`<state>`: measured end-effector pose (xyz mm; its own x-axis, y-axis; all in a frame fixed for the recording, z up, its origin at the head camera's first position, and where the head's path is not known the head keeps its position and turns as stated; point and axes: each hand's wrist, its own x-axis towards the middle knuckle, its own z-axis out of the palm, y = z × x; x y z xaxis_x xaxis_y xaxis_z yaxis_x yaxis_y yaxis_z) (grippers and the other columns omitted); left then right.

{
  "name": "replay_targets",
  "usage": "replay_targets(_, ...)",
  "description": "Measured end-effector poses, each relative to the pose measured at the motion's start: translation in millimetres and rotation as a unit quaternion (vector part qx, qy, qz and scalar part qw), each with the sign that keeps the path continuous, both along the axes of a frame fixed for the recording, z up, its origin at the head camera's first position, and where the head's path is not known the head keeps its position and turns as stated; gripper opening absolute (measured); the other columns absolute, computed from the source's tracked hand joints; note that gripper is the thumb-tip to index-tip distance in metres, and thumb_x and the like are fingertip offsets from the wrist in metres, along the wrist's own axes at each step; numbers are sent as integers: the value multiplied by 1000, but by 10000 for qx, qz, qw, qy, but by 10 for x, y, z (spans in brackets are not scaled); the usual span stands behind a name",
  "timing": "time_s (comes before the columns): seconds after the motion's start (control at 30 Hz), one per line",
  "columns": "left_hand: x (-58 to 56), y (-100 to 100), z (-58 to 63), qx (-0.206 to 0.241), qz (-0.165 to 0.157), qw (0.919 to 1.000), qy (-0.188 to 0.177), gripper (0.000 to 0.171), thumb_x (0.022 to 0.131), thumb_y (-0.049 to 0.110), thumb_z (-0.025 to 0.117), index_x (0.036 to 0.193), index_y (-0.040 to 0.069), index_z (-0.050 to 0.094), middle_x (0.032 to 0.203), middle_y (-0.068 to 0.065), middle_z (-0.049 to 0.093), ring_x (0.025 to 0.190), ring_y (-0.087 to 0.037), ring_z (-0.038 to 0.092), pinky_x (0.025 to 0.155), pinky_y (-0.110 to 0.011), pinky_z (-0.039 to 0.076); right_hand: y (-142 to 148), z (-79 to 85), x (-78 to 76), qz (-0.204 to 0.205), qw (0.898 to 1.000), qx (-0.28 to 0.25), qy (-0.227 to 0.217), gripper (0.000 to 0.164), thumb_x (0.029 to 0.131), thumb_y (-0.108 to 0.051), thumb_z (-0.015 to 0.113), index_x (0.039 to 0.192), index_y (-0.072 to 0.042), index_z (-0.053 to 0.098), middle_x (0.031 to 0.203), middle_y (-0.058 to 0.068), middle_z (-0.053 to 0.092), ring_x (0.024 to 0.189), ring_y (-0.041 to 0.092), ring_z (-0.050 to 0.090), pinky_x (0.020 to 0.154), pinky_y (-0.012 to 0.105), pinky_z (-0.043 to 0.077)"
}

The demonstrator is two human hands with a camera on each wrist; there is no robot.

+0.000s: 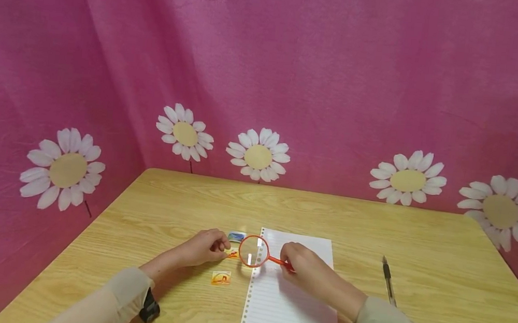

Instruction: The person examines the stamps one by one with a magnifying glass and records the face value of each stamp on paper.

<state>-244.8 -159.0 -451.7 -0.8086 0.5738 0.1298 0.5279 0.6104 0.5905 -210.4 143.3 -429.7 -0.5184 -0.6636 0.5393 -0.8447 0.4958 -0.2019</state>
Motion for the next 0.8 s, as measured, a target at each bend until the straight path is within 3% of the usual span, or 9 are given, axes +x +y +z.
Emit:
replay_targets(0.23,32,61,47,-265,301,9989,-226,11,88,5,70,94,1,62,87,-6,58,78,-9,49,68,-17,41,-97,-13,-9,43,10000,50,-51,28,72,7,75,81,-9,54,73,-5,54,68,2,48,60,15,45)
replay_targets(0.8,21,44,58,-266,271,9990,-238,10,89,4,68,95,1,62,88,-8,58,79,-11,49,70,-18,41,-215,-25,-22,121,9998,107,-86,26,74,7,74,82,-9,55,75,-5,54,70,2,49,61,15,45)
